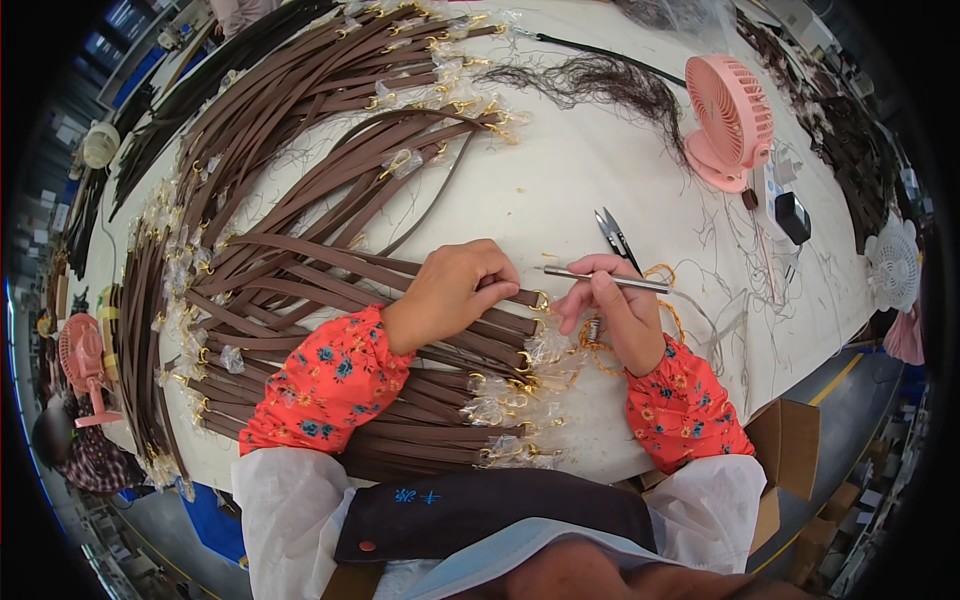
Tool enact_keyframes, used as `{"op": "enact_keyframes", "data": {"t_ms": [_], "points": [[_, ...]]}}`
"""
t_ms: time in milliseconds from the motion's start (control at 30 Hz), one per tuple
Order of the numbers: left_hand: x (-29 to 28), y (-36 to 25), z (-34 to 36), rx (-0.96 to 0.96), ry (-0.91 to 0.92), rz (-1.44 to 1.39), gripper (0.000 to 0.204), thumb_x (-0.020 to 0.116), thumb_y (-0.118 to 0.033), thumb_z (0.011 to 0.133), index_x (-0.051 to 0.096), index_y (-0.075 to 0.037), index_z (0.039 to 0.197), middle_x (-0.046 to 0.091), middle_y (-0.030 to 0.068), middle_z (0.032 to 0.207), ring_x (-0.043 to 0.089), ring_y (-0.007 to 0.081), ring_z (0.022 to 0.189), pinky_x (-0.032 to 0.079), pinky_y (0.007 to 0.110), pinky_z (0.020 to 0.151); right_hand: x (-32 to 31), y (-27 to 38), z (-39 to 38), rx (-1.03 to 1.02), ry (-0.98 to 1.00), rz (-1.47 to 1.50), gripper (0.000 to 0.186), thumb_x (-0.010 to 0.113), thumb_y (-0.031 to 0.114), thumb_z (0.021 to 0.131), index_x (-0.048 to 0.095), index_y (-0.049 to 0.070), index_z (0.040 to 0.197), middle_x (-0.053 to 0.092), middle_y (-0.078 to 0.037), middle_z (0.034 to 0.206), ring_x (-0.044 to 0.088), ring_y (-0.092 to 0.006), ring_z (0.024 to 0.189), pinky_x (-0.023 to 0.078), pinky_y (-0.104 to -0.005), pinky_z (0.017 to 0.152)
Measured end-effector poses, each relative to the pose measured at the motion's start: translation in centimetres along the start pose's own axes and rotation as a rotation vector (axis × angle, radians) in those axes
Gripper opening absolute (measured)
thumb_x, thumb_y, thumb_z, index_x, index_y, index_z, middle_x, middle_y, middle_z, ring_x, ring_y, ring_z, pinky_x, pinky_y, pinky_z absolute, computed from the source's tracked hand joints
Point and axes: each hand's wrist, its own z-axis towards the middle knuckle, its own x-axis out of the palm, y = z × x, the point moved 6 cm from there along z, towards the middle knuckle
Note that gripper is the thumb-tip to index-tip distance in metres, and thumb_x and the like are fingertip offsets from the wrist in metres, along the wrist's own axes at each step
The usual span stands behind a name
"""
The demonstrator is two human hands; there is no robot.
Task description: Finishing leather straps by trimming excess material and attaching metal clips.
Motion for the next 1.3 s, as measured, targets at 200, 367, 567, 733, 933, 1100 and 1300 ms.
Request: {"op": "enact_keyframes", "data": {"t_ms": [200, 367, 567, 733, 933, 1100, 1300], "points": [[-0.22, 0.44, -0.10, 0.001, 0.126, -0.062, 0.006, 0.072, -0.004, 0.081, 0.068, -0.001, 0.085, 0.064, 0.0072, 0.088, 0.061, 0.0182, 0.074, 0.048, 0.029, 0.069, 0.18, -0.61, -0.14, 0.051, 0.075, -0.017, 0.032, 0.043, 0.026, 0.105, 0.052, -0.003, 0.116, 0.064, -0.010, 0.085, 0.062, -0.0162, 0.076, 0.051, -0.0296, 0.075], [-0.23, 0.08, -0.16, 0.022, 0.170, -0.053, 0.009, 0.073, -0.007, 0.080, 0.068, -0.002, 0.085, 0.064, 0.0079, 0.092, 0.062, 0.0197, 0.079, 0.049, 0.030, 0.074, 0.32, -0.93, -0.18, 0.073, 0.097, -0.034, 0.033, 0.044, 0.028, 0.105, 0.053, -0.002, 0.116, 0.064, -0.009, 0.084, 0.061, -0.0153, 0.077, 0.050, -0.0291, 0.074], [-0.27, -0.03, -0.21, 0.037, 0.179, -0.045, 0.009, 0.072, -0.008, 0.080, 0.068, -0.002, 0.085, 0.063, 0.0081, 0.094, 0.063, 0.0211, 0.080, 0.049, 0.031, 0.075, 0.50, -0.88, -0.15, 0.080, 0.101, -0.033, 0.033, 0.043, 0.027, 0.106, 0.052, -0.003, 0.116, 0.063, -0.009, 0.084, 0.061, -0.0152, 0.077, 0.050, -0.0285, 0.073], [-0.20, 0.06, -0.23, 0.036, 0.184, -0.067, 0.008, 0.072, -0.007, 0.079, 0.068, -0.002, 0.084, 0.063, 0.0085, 0.094, 0.063, 0.0216, 0.081, 0.050, 0.031, 0.076, 0.52, -0.91, -0.11, 0.086, 0.107, -0.027, 0.033, 0.043, 0.026, 0.106, 0.052, -0.003, 0.116, 0.063, -0.009, 0.084, 0.061, -0.0152, 0.077, 0.050, -0.0286, 0.073], [-0.24, -0.11, -0.26, 0.064, 0.187, -0.046, 0.008, 0.072, -0.007, 0.079, 0.068, -0.003, 0.084, 0.063, 0.0086, 0.094, 0.063, 0.0224, 0.082, 0.049, 0.031, 0.077, 0.52, -0.97, -0.16, 0.090, 0.109, -0.032, 0.033, 0.043, 0.026, 0.106, 0.052, -0.003, 0.117, 0.063, -0.009, 0.085, 0.061, -0.0154, 0.078, 0.050, -0.0287, 0.074], [-0.20, -0.08, -0.26, 0.067, 0.189, -0.040, 0.008, 0.072, -0.008, 0.079, 0.068, -0.004, 0.084, 0.063, 0.0084, 0.095, 0.063, 0.0229, 0.084, 0.049, 0.032, 0.077, 0.51, -1.00, -0.17, 0.097, 0.108, -0.032, 0.033, 0.042, 0.026, 0.106, 0.051, -0.003, 0.118, 0.063, -0.009, 0.085, 0.061, -0.0153, 0.079, 0.050, -0.0288, 0.075], [-0.29, -0.23, -0.27, 0.152, 0.135, -0.049, 0.010, 0.072, -0.009, 0.079, 0.066, -0.002, 0.081, 0.063, 0.0082, 0.091, 0.061, 0.0227, 0.076, 0.049, 0.033, 0.068, 0.46, -1.00, -0.13, 0.092, 0.110, -0.037, 0.033, 0.042, 0.027, 0.106, 0.051, -0.003, 0.118, 0.063, -0.010, 0.086, 0.061, -0.0155, 0.078, 0.050, -0.0290, 0.075]]}}
